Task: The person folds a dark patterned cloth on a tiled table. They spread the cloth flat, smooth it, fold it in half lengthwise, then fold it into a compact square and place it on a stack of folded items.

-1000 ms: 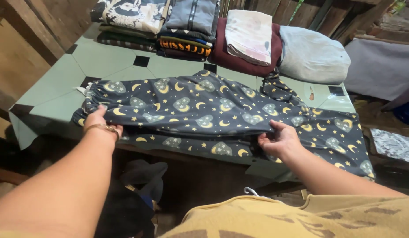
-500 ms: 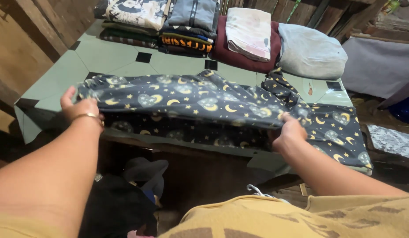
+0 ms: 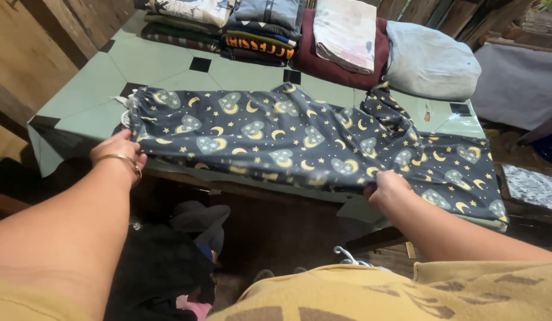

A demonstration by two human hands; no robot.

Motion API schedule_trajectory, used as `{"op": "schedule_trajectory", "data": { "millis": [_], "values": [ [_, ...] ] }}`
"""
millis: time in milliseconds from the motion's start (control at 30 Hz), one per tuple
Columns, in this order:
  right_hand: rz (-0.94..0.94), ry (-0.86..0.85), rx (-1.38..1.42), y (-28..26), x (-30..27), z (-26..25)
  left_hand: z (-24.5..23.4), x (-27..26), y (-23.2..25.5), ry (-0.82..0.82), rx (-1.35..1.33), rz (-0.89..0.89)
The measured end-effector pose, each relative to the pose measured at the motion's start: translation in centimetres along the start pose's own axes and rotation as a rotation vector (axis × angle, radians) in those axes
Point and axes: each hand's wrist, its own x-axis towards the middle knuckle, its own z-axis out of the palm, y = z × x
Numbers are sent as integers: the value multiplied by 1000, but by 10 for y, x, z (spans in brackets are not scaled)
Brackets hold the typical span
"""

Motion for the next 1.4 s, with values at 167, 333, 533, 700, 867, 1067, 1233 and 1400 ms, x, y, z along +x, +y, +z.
{"op": "schedule_trajectory", "data": {
  "millis": [167,333,533,700,867,1067,1233,1400],
  "values": [
    [-134,-44,-273,12,22,-2,0,14,-19,-28,68,0],
    [-286,473,-31,14,43,17,21,-21,-27,248,455,378],
    [-934,39,-1412,19,-32,-3,39,-62,-38,-19,1215,880],
    [-1145,-303,-1756,27,-36,3,58,-41,-38,-257,1496,800],
    [-1062,-377,-1794,37,-24,6,57,-29,-29,-261,1578,550],
    [-1063,-387,-1791,44,-23,14,48,0,-22,-199,1559,460],
    [-1037,-372,-1786,53,-31,33,46,18,-6,-194,1616,345],
    [-1046,-381,-1771,61,-38,44,47,28,5,-159,1685,281]
  ]
}}
